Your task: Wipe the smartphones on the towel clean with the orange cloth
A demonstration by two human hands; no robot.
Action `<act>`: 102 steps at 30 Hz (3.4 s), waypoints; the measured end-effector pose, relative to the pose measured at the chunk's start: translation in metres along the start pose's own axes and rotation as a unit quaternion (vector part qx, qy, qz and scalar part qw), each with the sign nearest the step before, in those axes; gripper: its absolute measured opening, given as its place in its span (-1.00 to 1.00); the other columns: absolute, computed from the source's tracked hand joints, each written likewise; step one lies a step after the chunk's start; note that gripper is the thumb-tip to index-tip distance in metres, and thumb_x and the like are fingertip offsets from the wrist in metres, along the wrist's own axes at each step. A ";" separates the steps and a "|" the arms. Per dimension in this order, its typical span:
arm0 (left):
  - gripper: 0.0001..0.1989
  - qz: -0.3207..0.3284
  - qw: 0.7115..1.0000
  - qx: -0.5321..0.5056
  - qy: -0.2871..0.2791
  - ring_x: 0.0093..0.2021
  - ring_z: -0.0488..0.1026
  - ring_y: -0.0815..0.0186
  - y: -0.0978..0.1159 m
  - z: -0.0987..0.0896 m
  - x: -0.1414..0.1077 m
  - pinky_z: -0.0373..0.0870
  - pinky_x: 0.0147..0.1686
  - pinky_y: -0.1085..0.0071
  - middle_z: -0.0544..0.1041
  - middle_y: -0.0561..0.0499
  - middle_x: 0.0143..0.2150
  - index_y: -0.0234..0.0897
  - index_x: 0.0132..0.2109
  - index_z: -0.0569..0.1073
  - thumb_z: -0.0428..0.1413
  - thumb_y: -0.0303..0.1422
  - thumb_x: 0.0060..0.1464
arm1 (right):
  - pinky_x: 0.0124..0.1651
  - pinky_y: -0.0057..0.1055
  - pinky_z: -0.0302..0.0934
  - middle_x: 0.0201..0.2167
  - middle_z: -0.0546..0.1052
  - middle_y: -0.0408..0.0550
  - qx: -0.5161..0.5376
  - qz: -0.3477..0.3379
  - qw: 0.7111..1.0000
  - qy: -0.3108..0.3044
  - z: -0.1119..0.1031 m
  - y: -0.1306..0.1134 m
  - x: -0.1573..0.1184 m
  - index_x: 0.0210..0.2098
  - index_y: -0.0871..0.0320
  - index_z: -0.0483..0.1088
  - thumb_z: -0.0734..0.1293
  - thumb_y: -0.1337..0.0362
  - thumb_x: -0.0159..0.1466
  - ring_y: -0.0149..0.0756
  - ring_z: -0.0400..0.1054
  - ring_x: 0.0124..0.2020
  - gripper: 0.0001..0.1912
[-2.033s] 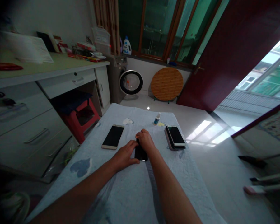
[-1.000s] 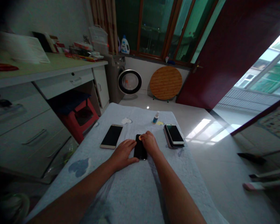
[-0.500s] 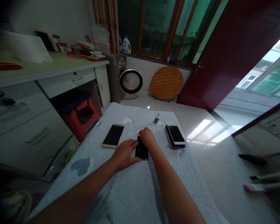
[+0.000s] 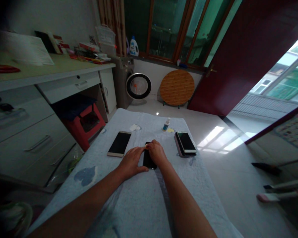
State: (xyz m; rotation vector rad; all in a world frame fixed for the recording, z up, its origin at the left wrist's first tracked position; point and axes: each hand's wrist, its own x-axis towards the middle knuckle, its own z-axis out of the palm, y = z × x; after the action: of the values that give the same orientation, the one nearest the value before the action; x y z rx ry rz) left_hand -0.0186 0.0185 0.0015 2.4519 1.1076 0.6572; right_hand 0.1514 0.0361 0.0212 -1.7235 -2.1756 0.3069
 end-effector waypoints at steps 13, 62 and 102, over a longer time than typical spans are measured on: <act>-0.29 -0.012 0.999 0.017 -0.029 0.26 0.22 0.00 -0.004 0.003 0.002 0.11 0.23 0.03 0.34 -0.09 0.27 -0.14 0.17 0.35 0.32 -0.07 -0.13 | -0.24 -0.51 0.10 -0.33 0.38 -0.09 0.047 -0.079 0.994 -0.063 -0.008 -0.020 -0.049 -0.37 0.15 0.53 0.27 0.44 0.27 -0.42 0.26 -0.32 -0.80; -0.34 0.002 0.993 0.032 -0.110 0.32 0.13 0.02 -0.004 -0.013 0.004 0.06 0.26 0.09 0.24 -0.04 0.34 -0.14 0.24 0.31 0.25 -0.13 0.01 | -0.27 -0.50 0.11 -0.37 0.34 -0.10 0.059 -0.015 0.998 -0.023 -0.019 -0.023 -0.086 -0.33 0.13 0.54 0.28 0.41 0.28 -0.40 0.26 -0.34 -0.82; -0.24 -0.001 0.998 0.008 -0.056 0.28 0.21 0.05 0.007 -0.002 0.002 0.01 0.29 0.08 0.32 -0.23 0.27 -0.33 0.25 0.21 0.25 -0.11 -0.03 | -0.14 -0.48 0.11 -0.32 0.36 -0.06 -0.016 -0.014 0.999 0.036 -0.005 -0.008 -0.048 -0.29 0.15 0.51 0.21 0.35 0.35 -0.35 0.23 -0.25 -0.77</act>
State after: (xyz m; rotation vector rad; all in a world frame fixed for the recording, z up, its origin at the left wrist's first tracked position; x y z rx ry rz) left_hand -0.0150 0.0159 0.0068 2.4678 1.0756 0.5065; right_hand 0.1562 -0.0122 0.0222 -1.6925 -2.1627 0.2000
